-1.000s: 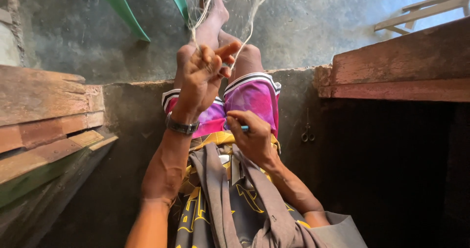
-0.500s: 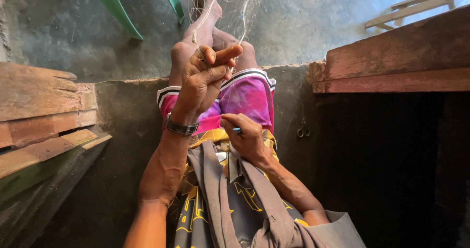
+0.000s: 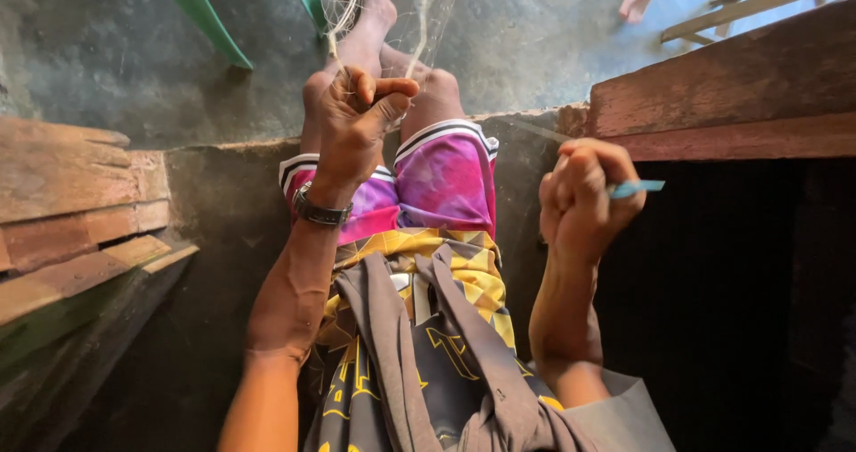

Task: Repairing or weaving a fishing net using a netting shuttle and scissors

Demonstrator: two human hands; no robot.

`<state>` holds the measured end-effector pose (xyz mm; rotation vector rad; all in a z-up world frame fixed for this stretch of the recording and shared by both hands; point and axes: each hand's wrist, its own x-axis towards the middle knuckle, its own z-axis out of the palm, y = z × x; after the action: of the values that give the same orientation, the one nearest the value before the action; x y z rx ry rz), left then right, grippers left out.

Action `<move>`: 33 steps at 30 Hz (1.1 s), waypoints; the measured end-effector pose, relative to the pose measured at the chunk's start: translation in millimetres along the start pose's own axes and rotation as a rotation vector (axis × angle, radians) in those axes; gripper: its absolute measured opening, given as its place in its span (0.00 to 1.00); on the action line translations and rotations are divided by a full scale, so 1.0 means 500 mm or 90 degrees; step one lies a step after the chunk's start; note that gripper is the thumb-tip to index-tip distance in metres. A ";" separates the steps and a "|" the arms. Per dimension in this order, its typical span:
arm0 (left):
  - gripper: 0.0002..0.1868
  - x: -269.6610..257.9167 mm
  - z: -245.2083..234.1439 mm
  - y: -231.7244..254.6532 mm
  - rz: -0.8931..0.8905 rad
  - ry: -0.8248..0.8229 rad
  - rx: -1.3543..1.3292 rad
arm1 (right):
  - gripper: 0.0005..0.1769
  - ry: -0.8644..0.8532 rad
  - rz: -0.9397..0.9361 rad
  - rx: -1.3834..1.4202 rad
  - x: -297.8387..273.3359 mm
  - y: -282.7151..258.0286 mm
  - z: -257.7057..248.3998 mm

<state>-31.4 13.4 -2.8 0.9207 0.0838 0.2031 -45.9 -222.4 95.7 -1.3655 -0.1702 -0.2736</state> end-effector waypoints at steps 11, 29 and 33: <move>0.03 0.012 -0.068 -0.005 -0.125 -0.117 -0.387 | 0.12 -0.098 0.092 0.010 0.021 0.001 0.045; 0.19 0.025 -0.026 0.028 0.089 0.019 0.163 | 0.06 -0.414 -0.061 -0.242 -0.055 -0.044 0.099; 0.19 0.019 -0.024 0.028 0.120 0.013 0.186 | 0.04 -0.372 -0.034 -0.250 -0.055 -0.050 0.095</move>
<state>-25.7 33.3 1.2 1.2190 0.0463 0.3827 -77.5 -178.0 121.2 -1.8080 -0.6682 0.0623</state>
